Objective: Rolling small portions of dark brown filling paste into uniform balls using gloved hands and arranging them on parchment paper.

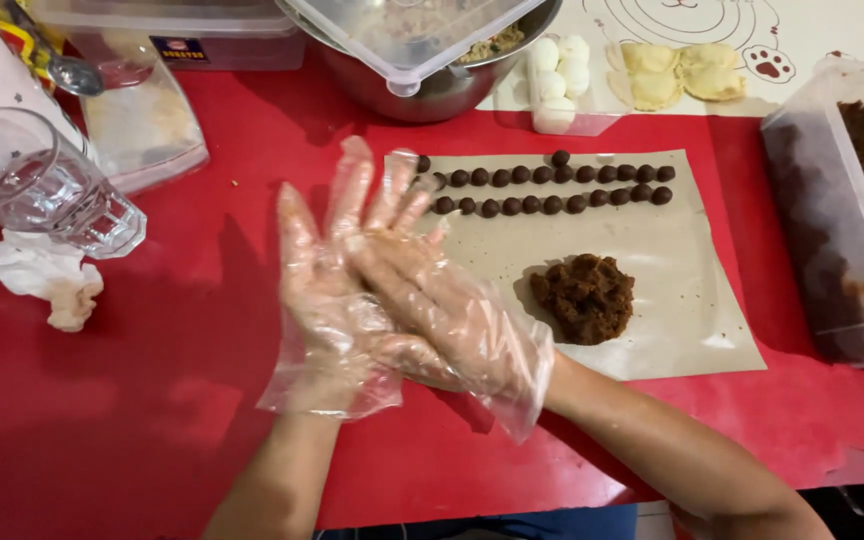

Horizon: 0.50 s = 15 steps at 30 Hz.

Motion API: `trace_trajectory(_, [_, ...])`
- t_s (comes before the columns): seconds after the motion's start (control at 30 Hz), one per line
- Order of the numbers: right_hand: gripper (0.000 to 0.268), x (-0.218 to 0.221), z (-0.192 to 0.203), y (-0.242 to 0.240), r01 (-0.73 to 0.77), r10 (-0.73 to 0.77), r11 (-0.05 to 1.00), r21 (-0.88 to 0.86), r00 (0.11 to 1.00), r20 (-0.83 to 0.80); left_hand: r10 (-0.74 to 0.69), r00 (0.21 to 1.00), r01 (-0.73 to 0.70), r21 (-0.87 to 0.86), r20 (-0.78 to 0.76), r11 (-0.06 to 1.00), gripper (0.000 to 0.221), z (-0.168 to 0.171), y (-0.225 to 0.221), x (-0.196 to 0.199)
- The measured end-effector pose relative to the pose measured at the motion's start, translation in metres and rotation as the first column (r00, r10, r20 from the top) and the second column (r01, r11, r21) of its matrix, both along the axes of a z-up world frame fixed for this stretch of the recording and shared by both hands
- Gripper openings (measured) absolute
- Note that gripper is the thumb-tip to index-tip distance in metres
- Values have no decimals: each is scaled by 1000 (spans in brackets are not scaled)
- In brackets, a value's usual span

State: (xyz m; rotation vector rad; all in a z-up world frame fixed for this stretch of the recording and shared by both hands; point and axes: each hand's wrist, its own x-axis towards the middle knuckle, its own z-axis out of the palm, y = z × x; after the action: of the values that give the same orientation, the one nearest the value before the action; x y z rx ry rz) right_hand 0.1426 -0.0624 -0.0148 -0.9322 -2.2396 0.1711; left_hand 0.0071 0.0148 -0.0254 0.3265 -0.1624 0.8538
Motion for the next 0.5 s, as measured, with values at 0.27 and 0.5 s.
trace_trajectory(0.27, [63,-1,-9,3,-8,6,998,-67,1000,-27,59,998,-57,57,-29,997,84,-17,-2,8])
trace_trajectory(0.5, [74,-5,3,-4,36,-35,998,-52,999,27,258,962,-254,53,-88,966,72,-4,-7,6])
